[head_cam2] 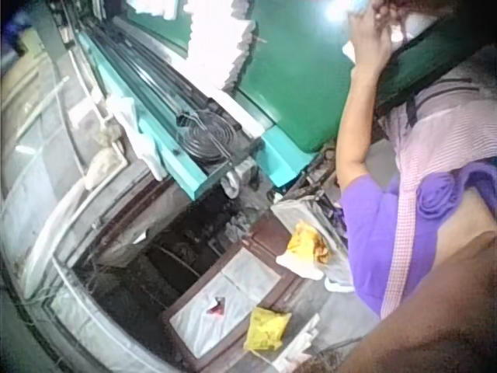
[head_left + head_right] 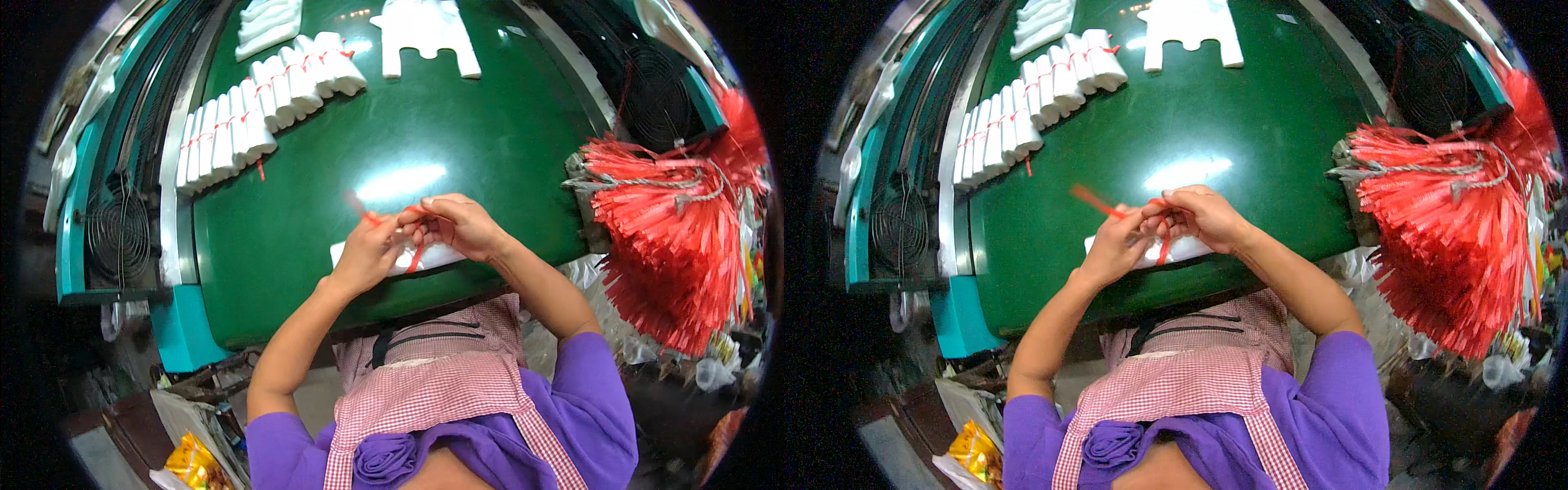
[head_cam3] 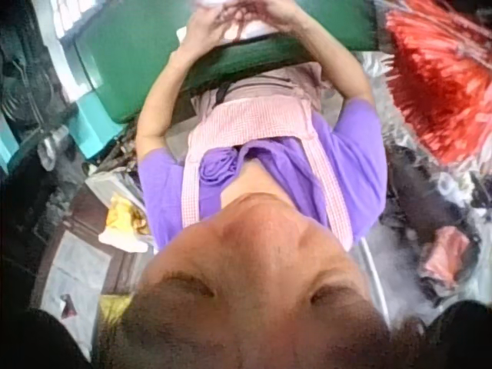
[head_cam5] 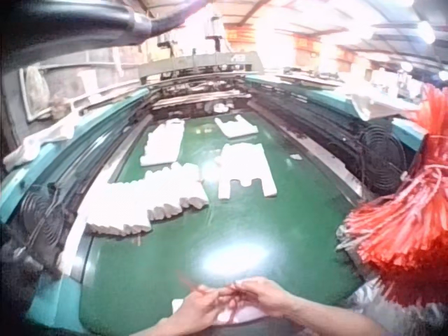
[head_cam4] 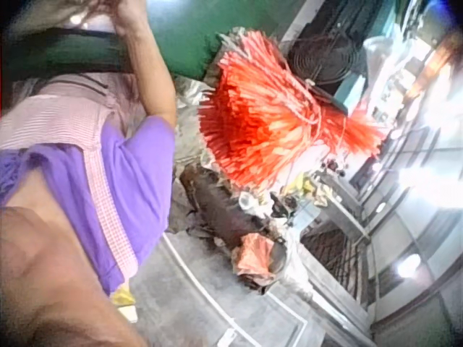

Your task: The person folds white garments on a green table, ties them with red plastic strips, and stacks them. The person then gathers the stack and places it into a large white sack.

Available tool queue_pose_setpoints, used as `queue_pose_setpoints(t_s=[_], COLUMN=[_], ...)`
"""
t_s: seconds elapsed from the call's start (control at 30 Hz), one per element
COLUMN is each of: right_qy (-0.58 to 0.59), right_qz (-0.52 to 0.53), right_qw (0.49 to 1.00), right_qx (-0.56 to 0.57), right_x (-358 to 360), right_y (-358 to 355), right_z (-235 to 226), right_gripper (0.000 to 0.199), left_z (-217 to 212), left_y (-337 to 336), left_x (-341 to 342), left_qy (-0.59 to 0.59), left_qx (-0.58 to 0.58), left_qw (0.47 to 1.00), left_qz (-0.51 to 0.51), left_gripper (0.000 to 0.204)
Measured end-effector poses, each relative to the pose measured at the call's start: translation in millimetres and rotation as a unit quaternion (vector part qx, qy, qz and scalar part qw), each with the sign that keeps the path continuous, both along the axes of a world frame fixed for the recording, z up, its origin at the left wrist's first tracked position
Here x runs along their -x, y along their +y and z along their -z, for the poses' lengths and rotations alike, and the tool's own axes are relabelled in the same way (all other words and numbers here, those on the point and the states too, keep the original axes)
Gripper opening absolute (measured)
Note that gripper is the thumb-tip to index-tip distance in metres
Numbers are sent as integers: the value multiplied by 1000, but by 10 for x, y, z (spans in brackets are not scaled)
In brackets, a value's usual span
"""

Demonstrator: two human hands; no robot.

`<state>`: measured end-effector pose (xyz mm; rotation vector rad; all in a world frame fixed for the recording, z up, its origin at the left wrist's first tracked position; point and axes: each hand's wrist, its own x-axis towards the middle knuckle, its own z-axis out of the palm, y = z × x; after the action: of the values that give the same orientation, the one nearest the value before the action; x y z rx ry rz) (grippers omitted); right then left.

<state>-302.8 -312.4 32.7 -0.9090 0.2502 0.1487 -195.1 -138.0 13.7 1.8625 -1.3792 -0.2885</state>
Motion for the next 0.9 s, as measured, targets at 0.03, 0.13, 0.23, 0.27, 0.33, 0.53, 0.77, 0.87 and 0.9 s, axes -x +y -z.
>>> queue_pose_setpoints(t_s=[0.03,0.13,0.23,0.27,0.33,0.53,0.77,0.87,0.9], right_qy=[6,-41,-229,-286,-360,18,-199,-244,-295], right_qz=[-41,-145,18,89,119,0,7,43,70], right_qw=[999,868,682,653,615,994,860,817,759], right_qx=[14,474,694,695,692,108,469,521,575], right_x=[9,34,181,185,191,-198,-153,-106,-68], right_y=[-15,248,444,446,491,324,352,376,489], right_z=[16,98,146,201,131,181,337,406,479], right_gripper=[34,26,15,14,15,17,17,9,10], left_z=[-41,112,124,99,176,232,29,-80,-179], left_y=[74,209,184,149,103,185,202,208,179], left_x=[28,-74,-52,-82,-95,-92,185,-16,-227], left_qy=[93,280,438,467,458,325,-183,-108,-62], left_qx=[-9,36,21,8,46,45,109,124,13], left_qw=[995,959,892,876,883,943,967,985,997], left_qz=[-22,-25,-114,-122,-89,-53,137,61,-32], left_gripper=[23,28,12,9,6,16,16,16,17])
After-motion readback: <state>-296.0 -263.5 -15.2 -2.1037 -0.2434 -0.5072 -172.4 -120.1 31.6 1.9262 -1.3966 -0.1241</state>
